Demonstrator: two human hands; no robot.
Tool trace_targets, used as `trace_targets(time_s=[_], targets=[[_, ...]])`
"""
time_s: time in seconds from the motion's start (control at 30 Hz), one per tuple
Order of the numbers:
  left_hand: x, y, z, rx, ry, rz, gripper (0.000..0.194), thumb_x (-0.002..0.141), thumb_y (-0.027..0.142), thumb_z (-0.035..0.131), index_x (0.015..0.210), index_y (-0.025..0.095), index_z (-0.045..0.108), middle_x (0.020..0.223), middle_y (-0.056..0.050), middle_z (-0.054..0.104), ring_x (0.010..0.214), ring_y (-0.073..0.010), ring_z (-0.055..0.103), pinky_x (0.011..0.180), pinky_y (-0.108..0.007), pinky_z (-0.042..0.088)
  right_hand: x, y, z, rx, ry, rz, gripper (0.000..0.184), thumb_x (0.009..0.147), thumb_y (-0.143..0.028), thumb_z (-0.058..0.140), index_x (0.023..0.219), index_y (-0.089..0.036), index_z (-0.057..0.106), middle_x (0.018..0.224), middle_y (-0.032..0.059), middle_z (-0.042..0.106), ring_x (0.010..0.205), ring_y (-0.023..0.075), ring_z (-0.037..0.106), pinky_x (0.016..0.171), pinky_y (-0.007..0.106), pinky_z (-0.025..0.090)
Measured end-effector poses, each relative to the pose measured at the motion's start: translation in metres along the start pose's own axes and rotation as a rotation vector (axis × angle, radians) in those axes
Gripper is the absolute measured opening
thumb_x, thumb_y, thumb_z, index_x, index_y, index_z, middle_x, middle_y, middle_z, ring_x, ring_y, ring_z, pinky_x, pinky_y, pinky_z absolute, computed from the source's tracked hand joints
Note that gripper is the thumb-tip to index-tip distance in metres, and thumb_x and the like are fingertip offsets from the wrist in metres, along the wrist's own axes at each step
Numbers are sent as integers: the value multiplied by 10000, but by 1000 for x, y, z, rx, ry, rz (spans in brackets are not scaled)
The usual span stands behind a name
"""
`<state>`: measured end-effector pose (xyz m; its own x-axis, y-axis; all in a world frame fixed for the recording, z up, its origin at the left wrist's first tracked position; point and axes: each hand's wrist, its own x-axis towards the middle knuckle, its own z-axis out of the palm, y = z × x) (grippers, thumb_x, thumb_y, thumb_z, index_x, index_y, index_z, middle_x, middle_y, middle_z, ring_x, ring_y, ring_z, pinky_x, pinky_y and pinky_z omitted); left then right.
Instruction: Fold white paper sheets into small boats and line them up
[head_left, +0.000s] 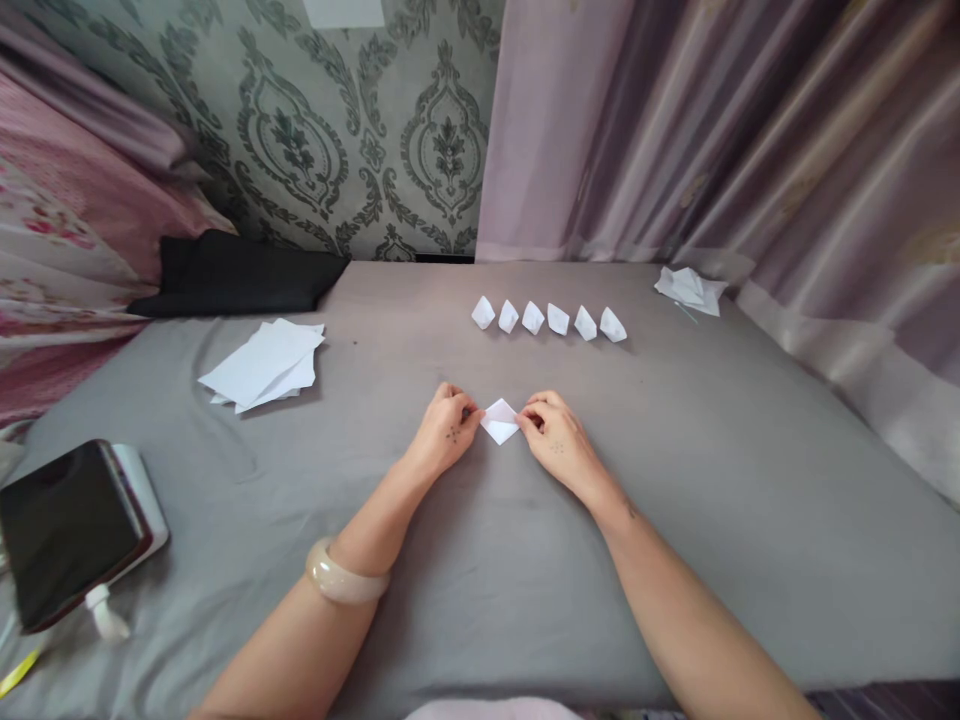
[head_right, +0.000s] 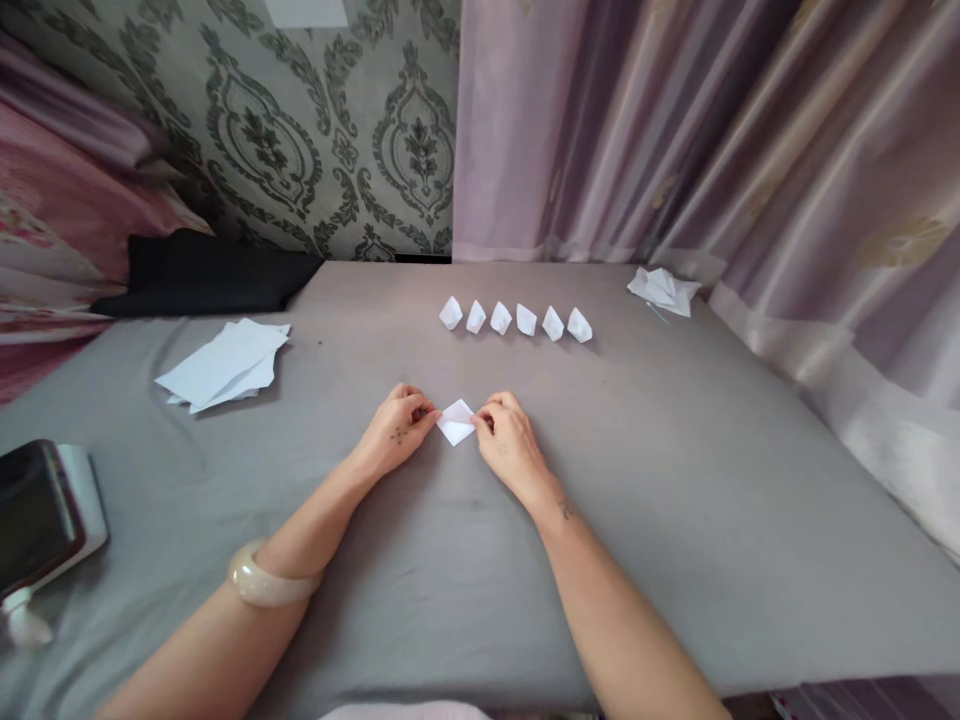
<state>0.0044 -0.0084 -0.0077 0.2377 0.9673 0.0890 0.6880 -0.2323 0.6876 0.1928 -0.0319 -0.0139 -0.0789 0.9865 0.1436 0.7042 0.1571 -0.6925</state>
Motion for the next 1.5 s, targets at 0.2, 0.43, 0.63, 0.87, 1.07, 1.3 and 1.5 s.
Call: trace_targets(time_s=[0.2, 0.43, 0.63, 0.87, 1.07, 1.3, 1.5], targets=[[2, -3, 3, 2, 3, -6, 126, 813, 210, 564, 716, 147, 614, 885, -67, 530, 738, -155, 535, 755, -314, 456, 1, -3, 2, -32, 27, 37, 155, 835, -246, 543, 703, -182, 595, 1011, 80, 568, 738, 147, 589, 765, 317, 472], [0, -5, 8, 73, 0, 99, 145, 857, 174, 487, 960, 187, 588, 958, -68, 548, 849, -188, 546, 747, -307, 455, 3, -1, 4, -60, 23, 69, 146, 826, -270, 550, 702, -195, 539, 989, 71, 555, 703, 143, 575, 745, 323, 470], [-3, 2, 5, 271, -117, 341, 396, 871, 41, 340, 1112, 213, 604, 1008, -80, 573, 910, -197, 504, 747, -284, 441, 4, 2, 0, -26, 15, 67, 126, 824, -245, 530, 707, -198, 538, 954, 53, 563, 671, 122, 557, 724, 296, 465], [-9, 16, 2, 574, -208, 487, 305, 872, 63, 400, 1080, 123, 614, 1043, -114, 584, 958, -249, 493, 789, -367, 427, 0, 1, -4, 119, 148, 112, 150, 826, -206, 498, 909, -188, 622, 892, 47, 650, 736, 157, 615, 725, 305, 496], [-21, 30, 10, 696, -221, 441, 255, 898, 121, 419, 1075, 93, 601, 1052, -128, 588, 953, -239, 517, 839, -346, 439, -14, -22, 7, 7, 42, -213, 391, 873, -61, 325, 1127, -192, 592, 1112, 90, 638, 1076, 195, 578, 947, 359, 455], [-32, 41, 15, 705, -238, 302, 202, 867, 96, 461, 970, 86, 634, 1021, -144, 597, 962, -247, 531, 835, -336, 463, -24, -25, 15, -272, -99, -241, 422, 880, -57, 332, 1252, -144, 513, 1228, 134, 568, 1089, 242, 519, 910, 394, 481], [-33, 49, 2, 695, -320, 230, 187, 839, 76, 471, 871, 100, 653, 961, -145, 610, 929, -262, 543, 784, -342, 472, -28, -36, 14, -485, -66, -234, 293, 941, -182, 371, 1144, -153, 580, 1081, 139, 604, 985, 250, 536, 772, 354, 492]])
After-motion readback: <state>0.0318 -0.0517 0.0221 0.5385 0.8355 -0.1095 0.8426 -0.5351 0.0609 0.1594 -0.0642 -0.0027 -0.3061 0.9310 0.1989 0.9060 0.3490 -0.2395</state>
